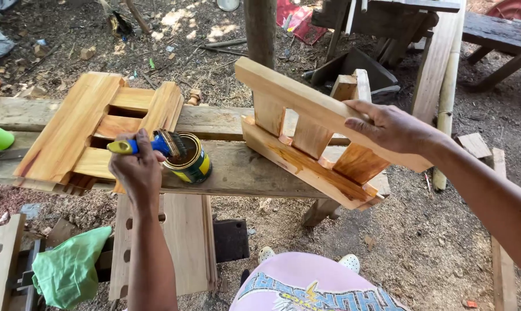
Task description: The person applies a brown wood stain to a wooden chair backrest using a paintbrush. They repeatedly dip the brush into a can of stain and coat the vertical slats and frame of the chair part, turning the piece to cover all surfaces.
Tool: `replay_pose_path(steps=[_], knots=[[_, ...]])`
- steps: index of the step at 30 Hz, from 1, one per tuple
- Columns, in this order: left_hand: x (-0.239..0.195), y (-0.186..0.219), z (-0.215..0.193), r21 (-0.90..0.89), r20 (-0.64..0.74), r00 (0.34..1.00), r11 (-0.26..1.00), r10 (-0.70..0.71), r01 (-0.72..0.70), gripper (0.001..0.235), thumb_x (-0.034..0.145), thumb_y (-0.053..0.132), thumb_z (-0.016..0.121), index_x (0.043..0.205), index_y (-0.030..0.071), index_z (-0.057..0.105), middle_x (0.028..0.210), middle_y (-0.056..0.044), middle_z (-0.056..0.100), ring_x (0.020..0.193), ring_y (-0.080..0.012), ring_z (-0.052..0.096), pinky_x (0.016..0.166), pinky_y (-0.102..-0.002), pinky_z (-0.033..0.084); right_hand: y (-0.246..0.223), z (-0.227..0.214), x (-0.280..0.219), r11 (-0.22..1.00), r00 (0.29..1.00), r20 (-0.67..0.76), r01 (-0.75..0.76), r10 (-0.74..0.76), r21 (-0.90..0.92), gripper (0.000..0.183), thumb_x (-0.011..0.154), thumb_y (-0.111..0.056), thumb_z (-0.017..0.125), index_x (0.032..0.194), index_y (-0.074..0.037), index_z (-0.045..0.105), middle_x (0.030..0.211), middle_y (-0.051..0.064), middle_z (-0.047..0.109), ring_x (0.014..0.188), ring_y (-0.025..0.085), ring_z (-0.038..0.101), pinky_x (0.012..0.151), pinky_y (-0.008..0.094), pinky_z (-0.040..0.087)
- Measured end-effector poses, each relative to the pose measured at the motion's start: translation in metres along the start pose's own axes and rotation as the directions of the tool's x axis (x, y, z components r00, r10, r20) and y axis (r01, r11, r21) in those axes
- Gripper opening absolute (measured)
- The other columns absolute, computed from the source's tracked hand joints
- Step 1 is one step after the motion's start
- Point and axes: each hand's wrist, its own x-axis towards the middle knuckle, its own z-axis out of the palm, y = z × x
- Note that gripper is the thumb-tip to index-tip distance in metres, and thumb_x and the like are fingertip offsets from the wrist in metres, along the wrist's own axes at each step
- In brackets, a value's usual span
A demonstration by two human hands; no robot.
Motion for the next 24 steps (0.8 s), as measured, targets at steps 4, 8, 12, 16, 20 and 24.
replay_pose_path(steps=[4,8,12,16,20,24], knots=[[-0.01,0.027,-0.001,-0.148,0.01,0.995,0.985,0.095,-0.092,0.027,0.116,0.015,0.063,0.095,-0.001,0.06,0.079,-0.009,0.069,0.06,-0.0147,0.068,0.051,-0.028,0.053,-0.007,0.004,-0.003,0.999,0.999,-0.026,0.035,-0.035,0.002,0.082,0.091,-0.065,0.042,0.157,-0.017,0.039,0.133,0.02,0.066,0.121,0.032,0.065,0.102,0.051,0.051],[-0.007,0.035,0.001,-0.006,-0.002,0.968,0.968,0.251,-0.251,0.025,0.118,0.015,0.064,0.1,-0.002,0.062,0.085,-0.011,0.073,0.066,-0.0137,0.072,0.058,-0.028,0.055,0.0,-0.001,0.001,0.999,0.999,-0.028,0.044,-0.044,0.014,0.084,0.091,-0.067,0.042,0.157,-0.015,0.038,0.14,0.02,0.061,0.123,0.033,0.064,0.101,0.052,0.051],[-0.005,0.029,0.005,0.057,0.052,0.98,0.979,0.192,-0.195,0.026,0.119,0.017,0.065,0.1,-0.001,0.065,0.087,-0.011,0.075,0.066,-0.0137,0.072,0.056,-0.028,0.056,-0.002,-0.003,0.001,1.0,1.0,-0.031,0.003,-0.003,0.006,0.084,0.09,-0.066,0.044,0.157,-0.016,0.04,0.137,0.019,0.064,0.117,0.032,0.067,0.096,0.051,0.055],[-0.021,0.046,0.01,-0.037,0.096,0.981,0.986,0.165,-0.163,0.024,0.116,0.017,0.066,0.101,-0.002,0.064,0.09,-0.011,0.076,0.063,-0.0149,0.07,0.056,-0.03,0.055,-0.009,-0.008,-0.004,1.0,0.999,-0.04,-0.003,0.004,0.009,0.084,0.089,-0.063,0.052,0.156,-0.014,0.042,0.128,0.02,0.068,0.107,0.03,0.07,0.091,0.048,0.059],[-0.038,0.074,0.02,-0.072,0.126,0.968,0.975,0.217,-0.209,0.017,0.113,0.019,0.065,0.11,0.003,0.07,0.095,-0.01,0.076,0.071,-0.0149,0.073,0.057,-0.027,0.061,-0.006,-0.013,-0.001,1.0,0.998,-0.055,0.006,-0.007,-0.01,0.08,0.087,-0.057,0.059,0.153,-0.013,0.047,0.118,0.019,0.072,0.092,0.028,0.074,0.085,0.045,0.062],[-0.052,0.087,0.033,-0.044,0.121,0.893,0.902,0.433,-0.43,0.014,0.114,0.018,0.065,0.116,0.006,0.072,0.106,-0.009,0.077,0.086,-0.0174,0.077,0.071,-0.028,0.066,0.008,-0.014,0.006,0.998,0.991,-0.119,0.054,-0.057,-0.032,0.078,0.088,-0.055,0.062,0.151,-0.011,0.051,0.118,0.02,0.073,0.093,0.027,0.073,0.085,0.044,0.061]])
